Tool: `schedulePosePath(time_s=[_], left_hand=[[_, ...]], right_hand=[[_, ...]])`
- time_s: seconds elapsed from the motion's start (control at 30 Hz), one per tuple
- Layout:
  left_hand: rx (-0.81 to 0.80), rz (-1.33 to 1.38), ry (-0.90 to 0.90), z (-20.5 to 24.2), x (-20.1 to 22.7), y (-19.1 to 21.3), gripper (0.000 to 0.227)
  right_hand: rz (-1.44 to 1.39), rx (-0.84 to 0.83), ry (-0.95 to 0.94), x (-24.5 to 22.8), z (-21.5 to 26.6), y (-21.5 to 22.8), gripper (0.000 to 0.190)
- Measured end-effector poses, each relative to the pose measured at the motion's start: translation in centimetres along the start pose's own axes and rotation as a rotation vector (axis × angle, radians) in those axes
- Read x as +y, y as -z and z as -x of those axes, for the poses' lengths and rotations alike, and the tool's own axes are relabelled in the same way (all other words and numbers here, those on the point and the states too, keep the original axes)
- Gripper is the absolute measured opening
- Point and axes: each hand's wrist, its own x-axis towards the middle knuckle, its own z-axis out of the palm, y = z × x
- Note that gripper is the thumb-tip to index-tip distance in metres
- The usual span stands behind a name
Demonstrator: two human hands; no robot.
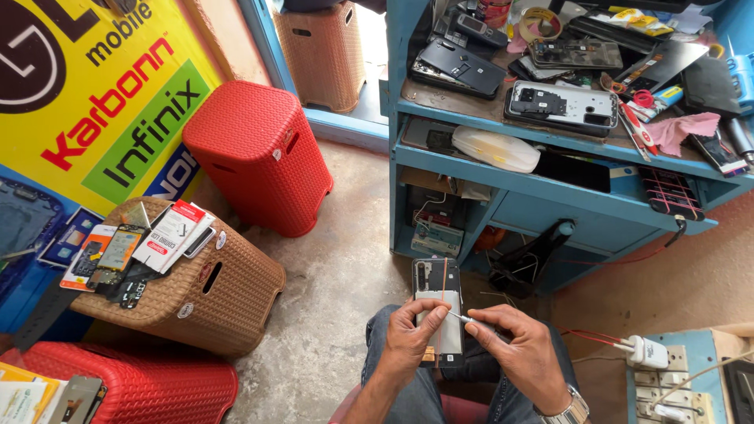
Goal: The person repairs a mobile phone by using a screwdriver to remove and install screws on the internal frame and handling small internal components.
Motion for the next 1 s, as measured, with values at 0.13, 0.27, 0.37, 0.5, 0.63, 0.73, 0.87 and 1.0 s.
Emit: schedulePosePath(time_s=[0.13,0.27,0.37,0.5,0.63,0.73,0.87,1.0], left_hand=[[-0.026,-0.02,0.011,0.01,0.18,0.03,0.02],[-0.044,0.012,0.095,0.04,0.43,-0.02,0.02],[-0.054,-0.014,0.085,-0.04,0.58,-0.07,0.02],[-0.071,-0.052,0.092,-0.01,0.82,0.16,0.021],[-0.079,-0.029,0.139,0.09,0.78,0.19,0.022],[-0.103,-0.027,0.094,0.07,0.62,0.15,0.021],[-0.042,0.032,0.149,0.18,0.47,-0.06,0.021],[-0.015,0.08,0.169,0.17,0.69,0.03,0.021]], right_hand=[[0.04,0.016,-0.007,-0.16,0.15,0.45,0.024],[0.057,0.004,-0.066,-0.35,0.12,0.63,0.023],[0.061,-0.008,-0.038,-0.48,-0.02,0.74,0.024],[0.065,-0.023,-0.016,-0.43,0.06,0.94,0.025],[0.046,-0.027,-0.055,-0.04,0.2,0.97,0.024],[0.035,-0.01,-0.057,0.29,0.4,0.67,0.023],[-0.008,0.027,-0.023,0.39,0.62,0.38,0.021],[-0.001,0.033,-0.011,0.24,0.51,0.43,0.021]])
